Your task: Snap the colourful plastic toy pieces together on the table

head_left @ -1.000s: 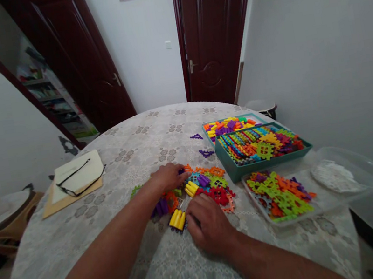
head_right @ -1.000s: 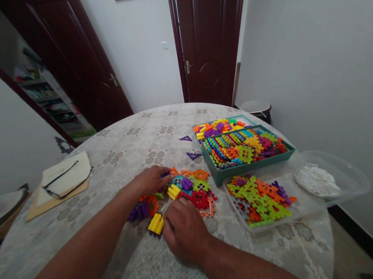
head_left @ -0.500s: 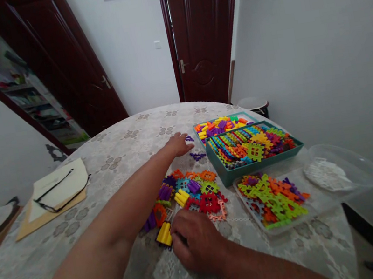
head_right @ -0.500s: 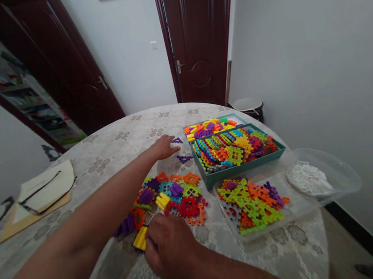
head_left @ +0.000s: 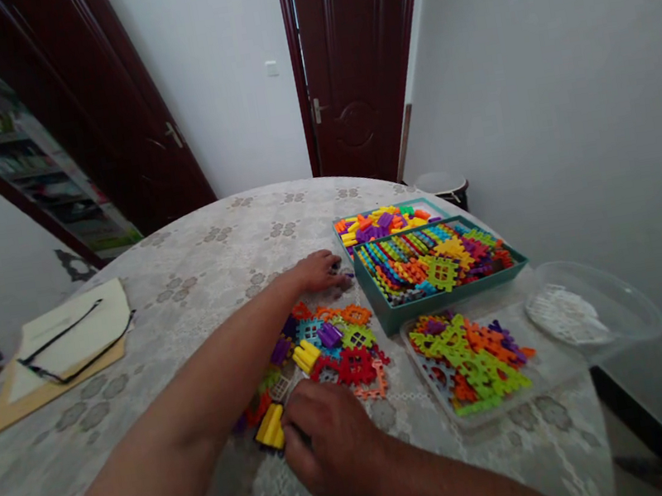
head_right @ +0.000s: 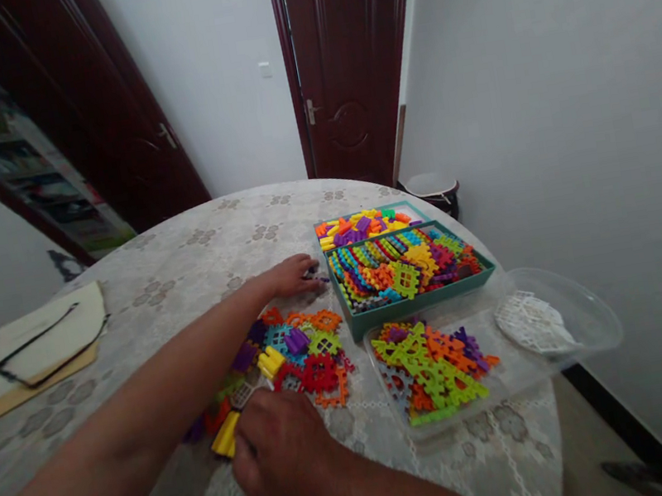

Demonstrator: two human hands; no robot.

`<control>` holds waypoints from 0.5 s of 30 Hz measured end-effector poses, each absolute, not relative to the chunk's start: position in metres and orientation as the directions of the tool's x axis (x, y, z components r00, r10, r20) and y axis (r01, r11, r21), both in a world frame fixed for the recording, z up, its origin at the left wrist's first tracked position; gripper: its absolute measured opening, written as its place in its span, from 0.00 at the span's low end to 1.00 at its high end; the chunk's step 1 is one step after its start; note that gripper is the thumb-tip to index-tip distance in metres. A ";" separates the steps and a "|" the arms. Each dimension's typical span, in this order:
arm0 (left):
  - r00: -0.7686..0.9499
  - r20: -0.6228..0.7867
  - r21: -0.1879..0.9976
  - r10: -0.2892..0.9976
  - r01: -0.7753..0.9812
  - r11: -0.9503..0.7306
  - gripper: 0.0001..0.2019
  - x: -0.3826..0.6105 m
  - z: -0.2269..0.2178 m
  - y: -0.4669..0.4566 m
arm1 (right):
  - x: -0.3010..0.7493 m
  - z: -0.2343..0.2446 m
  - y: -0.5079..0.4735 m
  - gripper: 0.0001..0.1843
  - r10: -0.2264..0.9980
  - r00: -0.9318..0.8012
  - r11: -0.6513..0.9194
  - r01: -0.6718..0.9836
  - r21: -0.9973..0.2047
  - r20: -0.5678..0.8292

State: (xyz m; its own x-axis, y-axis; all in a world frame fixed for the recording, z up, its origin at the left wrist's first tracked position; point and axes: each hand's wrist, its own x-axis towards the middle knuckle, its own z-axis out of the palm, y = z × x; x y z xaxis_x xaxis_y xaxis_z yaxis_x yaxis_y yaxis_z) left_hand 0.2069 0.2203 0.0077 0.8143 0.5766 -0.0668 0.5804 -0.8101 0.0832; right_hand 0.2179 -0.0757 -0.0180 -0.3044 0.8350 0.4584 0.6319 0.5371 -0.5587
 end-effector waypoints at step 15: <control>0.822 -0.034 0.051 0.569 0.570 -0.820 0.16 0.164 0.024 0.118 | 0.219 -0.021 -0.074 0.04 0.821 -0.306 0.552 0.641 -0.533 0.482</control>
State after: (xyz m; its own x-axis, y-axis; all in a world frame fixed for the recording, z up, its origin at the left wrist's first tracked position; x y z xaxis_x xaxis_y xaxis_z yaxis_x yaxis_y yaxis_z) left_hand 0.1636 0.1183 0.0241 0.8215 0.5692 -0.0338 0.5702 -0.8199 0.0508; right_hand 0.2192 -0.0742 -0.0209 -0.3058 0.8210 0.4821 0.6411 0.5520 -0.5333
